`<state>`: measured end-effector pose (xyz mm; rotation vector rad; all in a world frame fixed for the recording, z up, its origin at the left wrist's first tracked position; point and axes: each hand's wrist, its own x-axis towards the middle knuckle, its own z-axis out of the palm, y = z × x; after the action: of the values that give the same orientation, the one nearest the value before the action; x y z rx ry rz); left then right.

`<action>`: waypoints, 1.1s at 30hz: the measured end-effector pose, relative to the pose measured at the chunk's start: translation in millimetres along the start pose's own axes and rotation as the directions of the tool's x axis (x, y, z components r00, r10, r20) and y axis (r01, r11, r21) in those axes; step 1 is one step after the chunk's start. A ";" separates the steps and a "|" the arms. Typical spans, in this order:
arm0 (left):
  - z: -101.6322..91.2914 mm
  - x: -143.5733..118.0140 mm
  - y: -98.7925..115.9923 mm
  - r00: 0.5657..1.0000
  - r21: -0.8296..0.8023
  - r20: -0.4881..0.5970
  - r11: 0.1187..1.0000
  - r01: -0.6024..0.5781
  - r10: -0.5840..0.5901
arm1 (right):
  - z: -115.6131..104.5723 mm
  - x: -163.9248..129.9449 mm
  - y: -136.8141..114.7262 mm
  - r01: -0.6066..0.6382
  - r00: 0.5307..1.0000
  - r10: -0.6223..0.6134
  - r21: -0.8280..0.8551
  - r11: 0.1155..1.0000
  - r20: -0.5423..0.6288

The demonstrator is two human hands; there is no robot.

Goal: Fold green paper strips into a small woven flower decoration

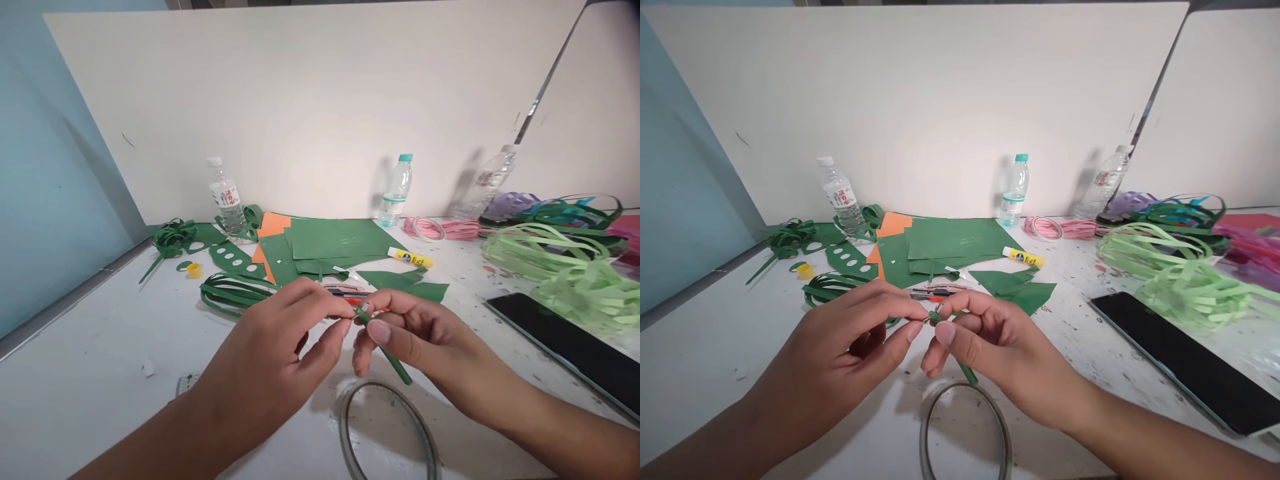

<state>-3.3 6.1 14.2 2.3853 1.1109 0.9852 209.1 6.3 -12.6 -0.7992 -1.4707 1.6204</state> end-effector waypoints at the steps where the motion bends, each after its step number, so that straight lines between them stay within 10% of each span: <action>1: -0.4 0.3 0.5 1.000 -0.005 -0.003 1.000 0.009 -0.009 | 0.1 0.0 0.0 -0.001 1.000 0.001 0.003 1.000 -0.012; 33: -8.8 5.2 -1.4 0.809 -0.217 0.388 0.809 0.546 -0.442 | 0.0 1.3 9.1 -0.100 0.994 0.102 0.033 0.994 -0.050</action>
<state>-7.9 11.1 22.0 1.7636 1.2484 0.5166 207.2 7.2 -21.5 -0.9043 -1.3864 1.6804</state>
